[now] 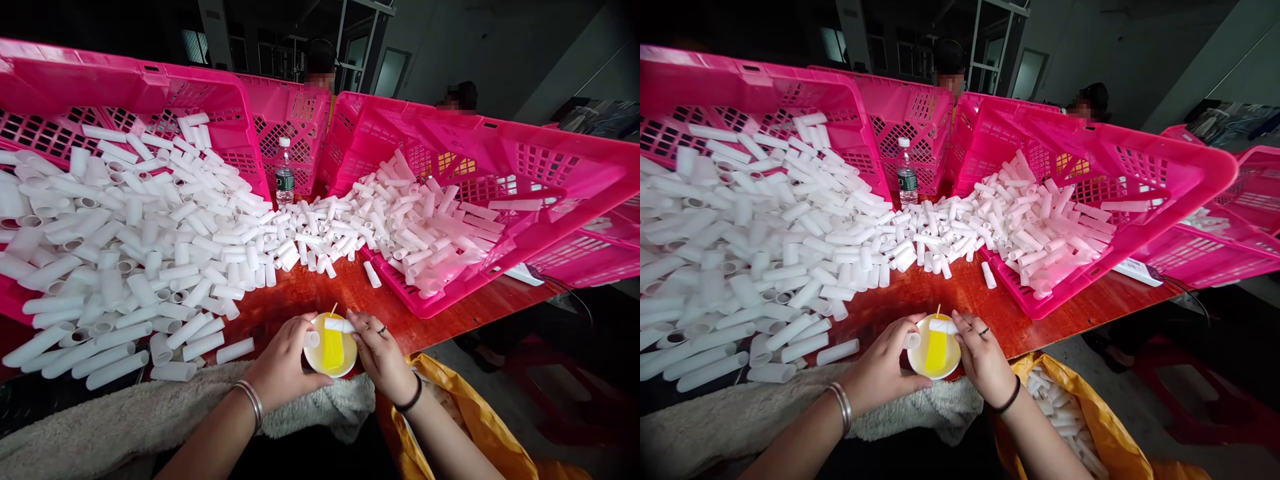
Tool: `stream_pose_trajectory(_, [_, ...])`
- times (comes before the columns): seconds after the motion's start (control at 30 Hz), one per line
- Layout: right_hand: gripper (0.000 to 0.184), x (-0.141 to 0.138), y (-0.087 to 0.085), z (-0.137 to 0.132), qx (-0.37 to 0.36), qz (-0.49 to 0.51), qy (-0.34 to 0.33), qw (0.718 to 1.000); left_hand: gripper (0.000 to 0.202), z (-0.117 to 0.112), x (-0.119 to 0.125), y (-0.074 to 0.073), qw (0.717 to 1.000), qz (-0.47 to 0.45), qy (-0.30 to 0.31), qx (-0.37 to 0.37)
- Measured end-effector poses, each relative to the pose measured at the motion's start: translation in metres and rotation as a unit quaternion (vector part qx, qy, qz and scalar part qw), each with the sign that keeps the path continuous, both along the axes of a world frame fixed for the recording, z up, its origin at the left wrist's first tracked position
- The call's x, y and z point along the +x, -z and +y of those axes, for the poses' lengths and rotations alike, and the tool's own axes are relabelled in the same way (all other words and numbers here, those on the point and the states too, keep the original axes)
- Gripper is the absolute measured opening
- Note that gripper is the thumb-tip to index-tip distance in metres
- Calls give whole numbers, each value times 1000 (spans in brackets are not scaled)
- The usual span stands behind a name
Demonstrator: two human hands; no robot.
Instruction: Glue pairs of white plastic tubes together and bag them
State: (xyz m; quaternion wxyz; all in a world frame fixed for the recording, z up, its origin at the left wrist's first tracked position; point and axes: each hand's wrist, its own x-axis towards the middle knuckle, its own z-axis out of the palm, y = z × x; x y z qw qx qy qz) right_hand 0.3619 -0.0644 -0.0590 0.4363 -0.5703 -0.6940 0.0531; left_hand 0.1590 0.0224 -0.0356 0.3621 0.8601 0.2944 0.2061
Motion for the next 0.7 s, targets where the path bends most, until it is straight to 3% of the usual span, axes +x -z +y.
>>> stream_pose_trajectory(0.1, [44,3,-2,1,10,-28,-41,999,73,0,0,-1,1000,3,-3,-7])
stream_pose_trajectory(0.2, [32,6,-3,0,-13,12,-64,998,75,0,1,-3,1000,3,-6,-7])
stream_pose_trajectory(0.37, [38,7,-5,-1,-111,133,-17,985,78,0,1,-3,1000,-3,-3,-6])
stream_pose_trajectory(0.53, [17,9,-8,0,-35,49,-36,998,83,1,0,-2,1000,-1,17,-14])
stream_pose_trajectory(0.6, [18,9,-8,0,-28,62,-47,997,82,1,0,-1,1000,-3,19,-16])
stream_pose_trajectory(0.7, [31,9,-8,-2,-94,125,-41,987,82,2,0,-1,1000,-11,16,-17])
